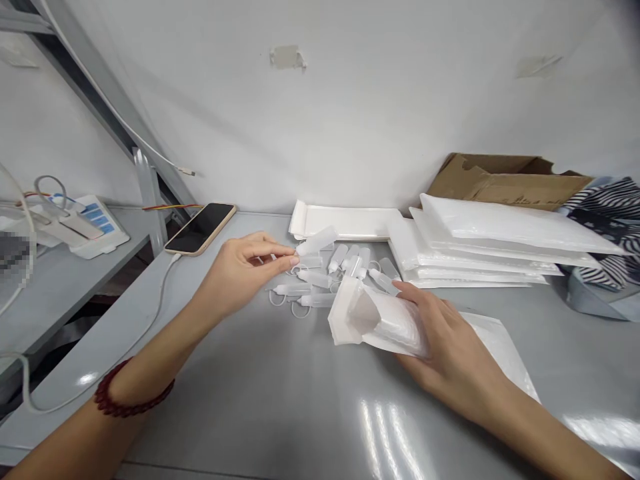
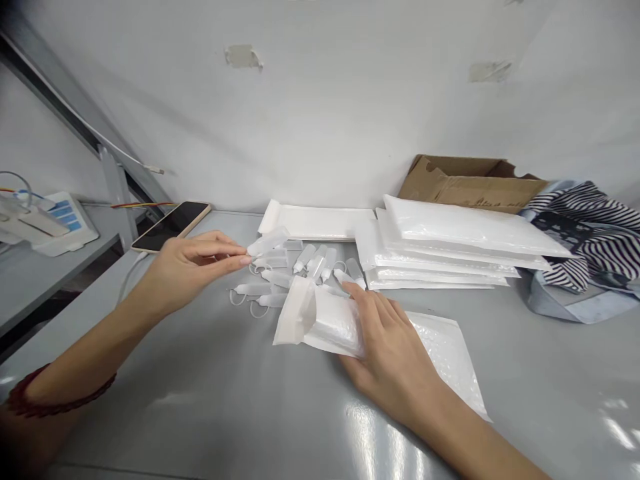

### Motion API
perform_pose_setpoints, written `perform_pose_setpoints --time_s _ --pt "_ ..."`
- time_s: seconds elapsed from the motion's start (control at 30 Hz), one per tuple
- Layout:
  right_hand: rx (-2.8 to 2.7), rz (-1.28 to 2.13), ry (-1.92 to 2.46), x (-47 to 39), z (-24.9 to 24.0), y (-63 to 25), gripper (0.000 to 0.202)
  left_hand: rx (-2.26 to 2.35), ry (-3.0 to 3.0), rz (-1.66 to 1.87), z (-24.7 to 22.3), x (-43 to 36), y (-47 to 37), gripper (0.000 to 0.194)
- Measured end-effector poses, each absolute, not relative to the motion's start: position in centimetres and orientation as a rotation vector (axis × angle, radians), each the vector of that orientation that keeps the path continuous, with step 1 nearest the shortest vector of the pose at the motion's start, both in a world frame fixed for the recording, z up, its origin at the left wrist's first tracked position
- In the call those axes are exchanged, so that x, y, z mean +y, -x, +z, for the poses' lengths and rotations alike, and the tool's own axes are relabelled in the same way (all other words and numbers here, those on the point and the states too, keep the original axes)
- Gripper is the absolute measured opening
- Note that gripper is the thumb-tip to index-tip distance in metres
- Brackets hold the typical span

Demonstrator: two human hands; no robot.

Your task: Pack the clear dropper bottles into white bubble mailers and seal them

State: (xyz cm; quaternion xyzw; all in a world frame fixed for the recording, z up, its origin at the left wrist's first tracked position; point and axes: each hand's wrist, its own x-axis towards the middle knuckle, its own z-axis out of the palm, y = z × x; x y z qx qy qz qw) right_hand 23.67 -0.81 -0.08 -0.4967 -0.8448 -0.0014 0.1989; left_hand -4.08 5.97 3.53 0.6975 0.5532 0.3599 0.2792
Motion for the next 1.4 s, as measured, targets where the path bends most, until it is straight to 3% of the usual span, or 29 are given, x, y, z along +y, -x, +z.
perform_pose_setpoints --time_s 0.27,0.63,0.8,0.9,1.07,1.4 --pt "-2.377 -0.040 1.384 -0.7 0.0 -23.4 0.056 1.065 -2.045 0.349 5.2 4.8 4.6 0.011" --pt "-2.447 -0.079 1.235 -1.5 -0.2 -22.5 0.056 0.820 -2.042 0.549 3.8 1.7 0.7 0.026" --pt "-2.406 -0.102 1.285 -1.3 0.2 -22.9 0.053 1.368 -1.866 0.696 4.1 3.9 2.5 0.022" --pt "-2.402 -0.105 1.308 -1.2 0.2 -23.1 0.054 1.642 -2.076 0.476 3.9 5.1 4.0 0.020" --pt "-2.415 -0.110 1.307 -1.2 0.1 -23.2 0.055 1.607 -2.219 0.118 3.0 5.7 5.1 0.020" --pt "-2.431 -0.126 1.311 -1.0 -0.2 -23.3 0.053 1.448 -1.986 0.151 6.3 5.8 6.0 0.025"
